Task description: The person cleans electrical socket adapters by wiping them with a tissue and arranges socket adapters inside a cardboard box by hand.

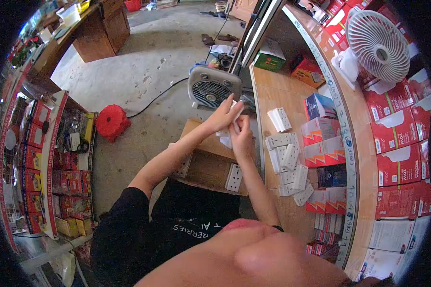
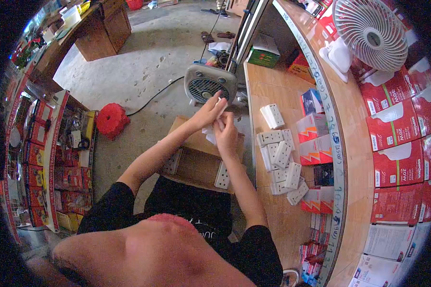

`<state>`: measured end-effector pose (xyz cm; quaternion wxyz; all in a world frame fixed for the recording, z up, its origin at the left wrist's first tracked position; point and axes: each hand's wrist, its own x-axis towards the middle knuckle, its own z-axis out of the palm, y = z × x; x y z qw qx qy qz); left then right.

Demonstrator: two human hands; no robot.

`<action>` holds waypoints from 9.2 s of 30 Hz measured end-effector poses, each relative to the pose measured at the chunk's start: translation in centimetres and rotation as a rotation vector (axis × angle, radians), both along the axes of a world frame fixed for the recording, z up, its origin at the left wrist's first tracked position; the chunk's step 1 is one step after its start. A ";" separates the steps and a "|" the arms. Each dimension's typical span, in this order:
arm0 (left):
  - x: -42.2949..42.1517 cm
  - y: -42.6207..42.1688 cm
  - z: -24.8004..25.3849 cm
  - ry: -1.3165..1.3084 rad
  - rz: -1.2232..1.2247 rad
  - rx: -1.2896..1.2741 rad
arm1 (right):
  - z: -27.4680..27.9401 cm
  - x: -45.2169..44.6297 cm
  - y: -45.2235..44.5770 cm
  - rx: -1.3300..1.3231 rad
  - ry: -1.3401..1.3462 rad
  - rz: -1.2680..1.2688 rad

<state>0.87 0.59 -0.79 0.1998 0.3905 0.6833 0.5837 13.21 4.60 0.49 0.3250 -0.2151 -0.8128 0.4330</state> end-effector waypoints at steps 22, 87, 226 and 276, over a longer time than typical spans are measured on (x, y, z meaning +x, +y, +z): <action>0.8 -1.1 2.0 0.093 -0.216 -0.022 | 0.0 0.3 0.7 -0.084 0.104 -0.131; 0.9 -0.1 0.6 -0.161 -0.065 0.236 | 0.6 0.4 0.6 -0.132 0.158 -0.147; 2.9 -9.5 6.3 -0.993 0.175 0.498 | 1.8 3.1 -5.3 -0.529 0.306 0.226; 5.4 -7.5 4.1 -0.813 0.044 0.337 | 0.3 5.4 -5.6 -0.343 0.124 0.171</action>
